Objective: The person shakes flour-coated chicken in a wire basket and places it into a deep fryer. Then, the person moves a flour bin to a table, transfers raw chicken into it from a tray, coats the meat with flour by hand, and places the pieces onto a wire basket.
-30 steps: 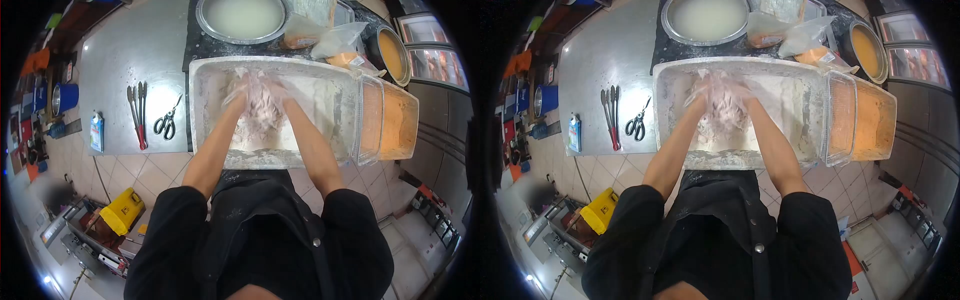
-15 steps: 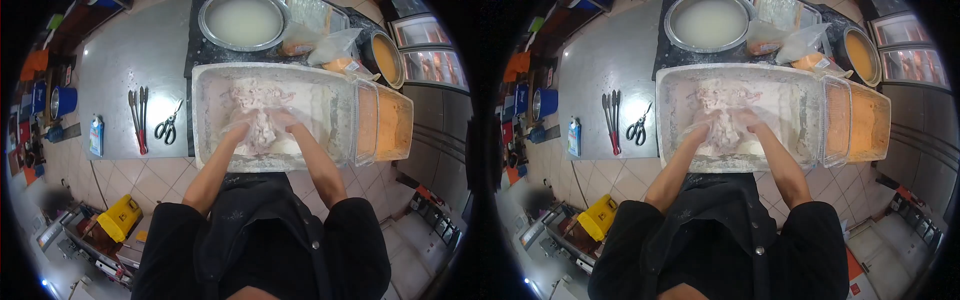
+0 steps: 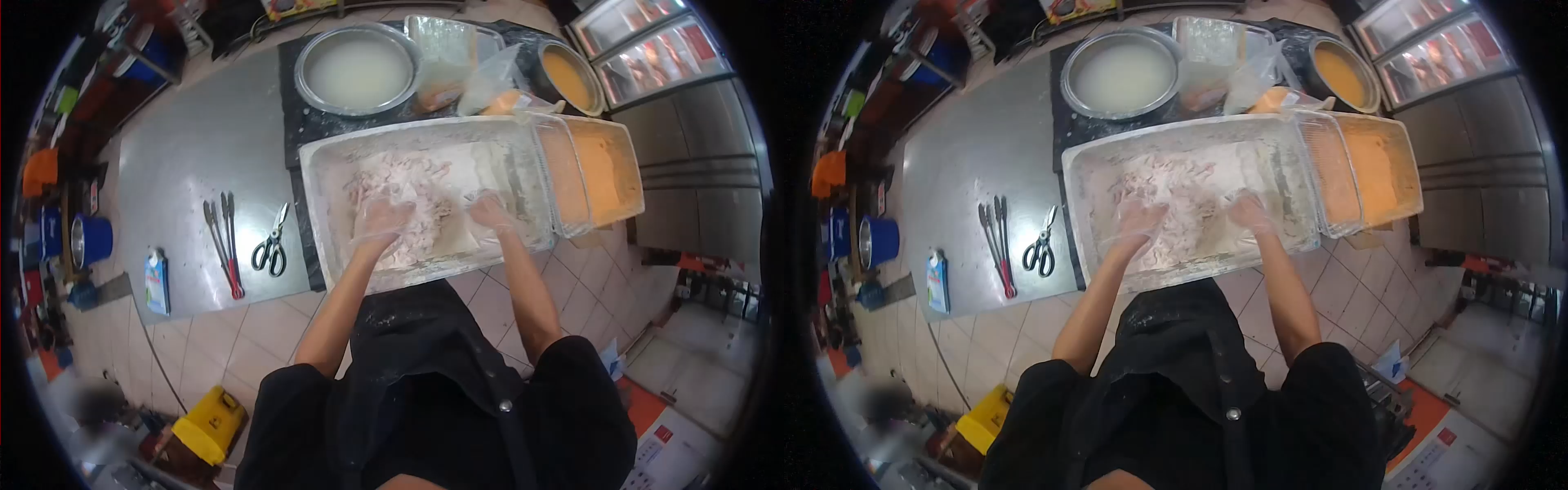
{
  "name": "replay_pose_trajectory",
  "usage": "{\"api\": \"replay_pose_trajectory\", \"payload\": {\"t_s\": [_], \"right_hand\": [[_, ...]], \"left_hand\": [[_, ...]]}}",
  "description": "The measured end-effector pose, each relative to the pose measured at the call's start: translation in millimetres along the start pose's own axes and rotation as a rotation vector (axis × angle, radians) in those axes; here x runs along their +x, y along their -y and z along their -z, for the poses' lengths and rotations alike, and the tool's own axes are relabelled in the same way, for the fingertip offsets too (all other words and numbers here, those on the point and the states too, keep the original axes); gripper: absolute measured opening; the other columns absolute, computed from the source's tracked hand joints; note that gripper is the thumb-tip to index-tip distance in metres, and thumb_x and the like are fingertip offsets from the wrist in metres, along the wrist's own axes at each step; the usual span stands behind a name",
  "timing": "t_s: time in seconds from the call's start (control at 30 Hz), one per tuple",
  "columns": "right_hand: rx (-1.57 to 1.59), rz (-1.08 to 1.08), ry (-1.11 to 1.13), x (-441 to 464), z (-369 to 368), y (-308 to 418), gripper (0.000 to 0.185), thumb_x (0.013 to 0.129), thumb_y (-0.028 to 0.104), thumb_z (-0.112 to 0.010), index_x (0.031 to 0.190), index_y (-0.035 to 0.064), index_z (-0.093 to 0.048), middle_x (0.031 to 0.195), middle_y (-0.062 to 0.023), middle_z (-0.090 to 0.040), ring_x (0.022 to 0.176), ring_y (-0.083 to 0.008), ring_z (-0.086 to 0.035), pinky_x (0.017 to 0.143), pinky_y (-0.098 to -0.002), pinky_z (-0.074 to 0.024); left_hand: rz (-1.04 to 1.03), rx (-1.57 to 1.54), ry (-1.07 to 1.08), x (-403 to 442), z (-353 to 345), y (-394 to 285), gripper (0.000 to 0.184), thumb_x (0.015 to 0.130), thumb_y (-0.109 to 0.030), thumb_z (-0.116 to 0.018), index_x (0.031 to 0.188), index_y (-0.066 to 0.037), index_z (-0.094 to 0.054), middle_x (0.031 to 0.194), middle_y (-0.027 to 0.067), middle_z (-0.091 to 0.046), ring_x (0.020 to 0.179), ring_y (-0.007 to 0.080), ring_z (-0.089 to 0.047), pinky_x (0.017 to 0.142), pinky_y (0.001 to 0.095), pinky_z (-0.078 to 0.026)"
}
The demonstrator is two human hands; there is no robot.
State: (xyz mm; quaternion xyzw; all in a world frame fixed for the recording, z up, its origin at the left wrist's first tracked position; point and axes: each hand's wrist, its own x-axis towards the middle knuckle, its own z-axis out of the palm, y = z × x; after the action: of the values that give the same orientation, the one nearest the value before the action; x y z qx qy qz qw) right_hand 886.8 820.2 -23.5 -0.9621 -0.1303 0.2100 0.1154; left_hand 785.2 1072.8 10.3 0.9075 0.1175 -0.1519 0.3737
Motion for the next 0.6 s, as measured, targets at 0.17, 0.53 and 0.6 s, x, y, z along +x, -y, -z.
{"api": "replay_pose_trajectory", "payload": {"t_s": [0.17, 0.53, 0.6], "right_hand": [[0.612, 0.026, -0.369, -37.5, 35.1, 11.5, 0.034, 0.084, 0.021, -0.055, 0.107, -0.0023, -0.062, 0.086, -0.0121, -0.065, 0.082, -0.0217, -0.06, 0.076, -0.0355, -0.0463], [0.777, -0.376, -0.769, -68.8, 194.6, -165.6, 0.029, 0.086, 0.028, -0.054, 0.09, 0.0009, -0.064, 0.068, -0.0043, -0.054, 0.068, -0.0129, -0.05, 0.065, -0.0308, -0.0418], [0.756, -0.433, -0.608, -48.7, 188.9, -232.4, 0.031, 0.086, 0.029, -0.054, 0.089, -0.0003, -0.063, 0.071, -0.0057, -0.057, 0.069, -0.015, -0.053, 0.066, -0.0313, -0.0429]], "left_hand": [[-0.252, -0.04, 0.138, 32.4, -43.2, -36.0, 0.051, 0.083, -0.037, -0.054, 0.131, -0.019, -0.047, 0.126, 0.0232, -0.049, 0.113, 0.0373, -0.049, 0.098, 0.0428, -0.037], [-0.431, 0.63, -0.298, 149.5, -159.5, -45.8, 0.085, 0.076, -0.041, -0.059, 0.143, -0.004, -0.021, 0.135, 0.0247, -0.042, 0.125, 0.0369, -0.042, 0.104, 0.0516, -0.031], [-0.528, 0.684, -0.381, 141.3, -176.2, -21.5, 0.068, 0.08, -0.045, -0.052, 0.136, -0.009, -0.035, 0.129, 0.0188, -0.049, 0.121, 0.0324, -0.046, 0.102, 0.0506, -0.032]]}}
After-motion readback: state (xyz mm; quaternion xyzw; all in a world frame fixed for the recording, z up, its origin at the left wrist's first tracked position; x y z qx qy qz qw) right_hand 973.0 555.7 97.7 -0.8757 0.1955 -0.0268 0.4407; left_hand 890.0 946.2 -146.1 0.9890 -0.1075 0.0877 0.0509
